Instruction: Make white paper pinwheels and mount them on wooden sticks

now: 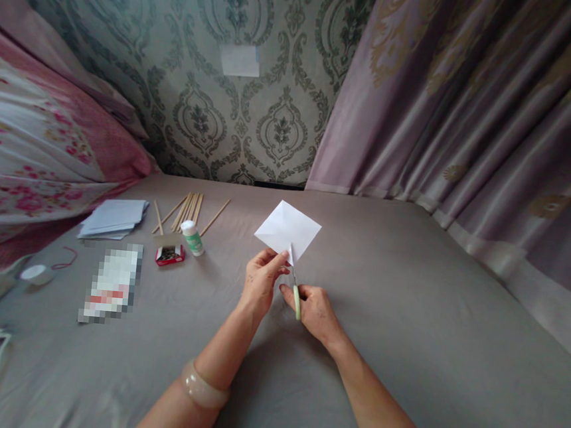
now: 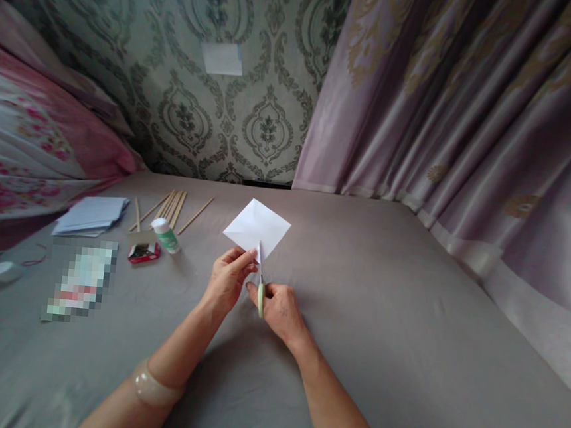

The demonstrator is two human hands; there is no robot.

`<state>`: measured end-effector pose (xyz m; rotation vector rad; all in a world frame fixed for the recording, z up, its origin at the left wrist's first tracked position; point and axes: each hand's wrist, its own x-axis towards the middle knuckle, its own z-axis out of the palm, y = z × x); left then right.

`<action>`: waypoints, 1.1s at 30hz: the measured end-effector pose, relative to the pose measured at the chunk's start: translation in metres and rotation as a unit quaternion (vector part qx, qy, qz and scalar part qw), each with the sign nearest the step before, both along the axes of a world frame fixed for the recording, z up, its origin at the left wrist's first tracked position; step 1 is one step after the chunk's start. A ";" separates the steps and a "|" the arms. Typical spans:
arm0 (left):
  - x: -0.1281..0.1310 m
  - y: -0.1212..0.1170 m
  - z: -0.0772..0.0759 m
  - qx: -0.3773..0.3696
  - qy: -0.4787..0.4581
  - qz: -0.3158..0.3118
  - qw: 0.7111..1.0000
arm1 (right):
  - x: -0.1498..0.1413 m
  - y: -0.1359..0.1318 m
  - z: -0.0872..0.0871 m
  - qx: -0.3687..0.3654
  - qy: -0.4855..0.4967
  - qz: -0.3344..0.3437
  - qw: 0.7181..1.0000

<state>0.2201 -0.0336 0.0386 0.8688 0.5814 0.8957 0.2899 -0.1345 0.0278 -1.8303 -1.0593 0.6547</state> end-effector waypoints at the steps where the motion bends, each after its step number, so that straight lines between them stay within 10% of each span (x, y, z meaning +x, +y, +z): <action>1: 0.000 0.000 0.000 0.000 0.000 0.000 1.000 | 0.000 0.000 0.000 0.000 0.000 -0.001 1.000; 26: 0.000 -0.001 0.003 -0.017 0.003 0.002 1.000 | 0.000 0.001 0.000 -0.032 -0.008 -0.003 0.999; 33: -0.002 0.008 0.002 -0.015 -0.004 0.027 1.000 | 0.018 -0.011 0.010 -0.112 -0.041 0.127 0.985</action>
